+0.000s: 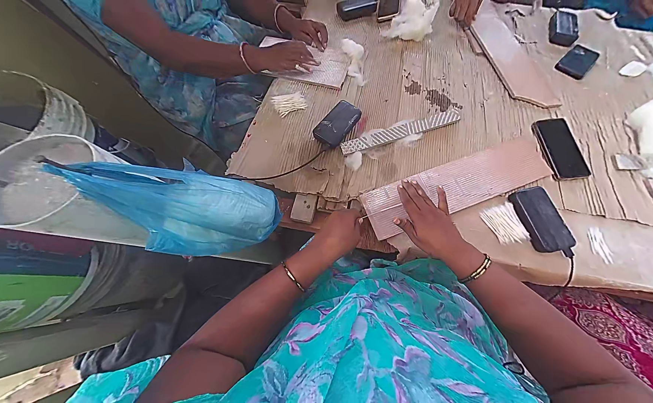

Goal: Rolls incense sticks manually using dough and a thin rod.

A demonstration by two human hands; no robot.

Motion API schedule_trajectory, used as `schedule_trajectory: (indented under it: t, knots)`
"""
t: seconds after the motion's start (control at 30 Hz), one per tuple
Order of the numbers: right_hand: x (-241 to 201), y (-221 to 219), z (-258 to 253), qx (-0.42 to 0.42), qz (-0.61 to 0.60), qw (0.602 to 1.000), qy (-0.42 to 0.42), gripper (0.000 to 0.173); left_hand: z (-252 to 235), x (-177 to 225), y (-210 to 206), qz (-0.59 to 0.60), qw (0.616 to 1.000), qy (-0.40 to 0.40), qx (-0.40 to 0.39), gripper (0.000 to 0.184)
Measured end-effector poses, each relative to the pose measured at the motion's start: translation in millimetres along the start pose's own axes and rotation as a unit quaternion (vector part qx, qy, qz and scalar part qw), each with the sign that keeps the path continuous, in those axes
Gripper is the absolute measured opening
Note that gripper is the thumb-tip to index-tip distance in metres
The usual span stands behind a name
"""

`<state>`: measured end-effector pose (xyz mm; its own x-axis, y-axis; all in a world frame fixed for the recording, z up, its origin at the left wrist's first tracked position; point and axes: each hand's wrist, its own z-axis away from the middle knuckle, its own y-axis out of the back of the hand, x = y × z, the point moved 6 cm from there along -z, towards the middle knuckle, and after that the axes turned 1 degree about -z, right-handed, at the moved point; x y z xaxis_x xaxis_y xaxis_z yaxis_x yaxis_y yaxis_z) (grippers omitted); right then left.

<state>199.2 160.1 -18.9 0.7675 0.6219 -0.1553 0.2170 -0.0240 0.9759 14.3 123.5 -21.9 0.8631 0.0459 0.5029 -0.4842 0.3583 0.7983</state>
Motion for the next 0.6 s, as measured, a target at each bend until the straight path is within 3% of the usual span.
schedule_trajectory:
  t: [0.17,0.37,0.6]
  knots:
    - [-9,-27,-17,-0.082,0.003,0.996,0.027,0.078,-7,-4,-4,-0.015,1.000,0.012,0.002,0.031]
    - [-20,-22,33,-0.137,0.003,0.989,0.050,0.086,5,2,-15,-0.025,0.998,0.002,-0.051,0.030]
    - [-31,-12,78,-0.201,-0.004,0.979,0.031,0.081,22,11,-29,-0.037,0.996,-0.022,-0.074,0.032]
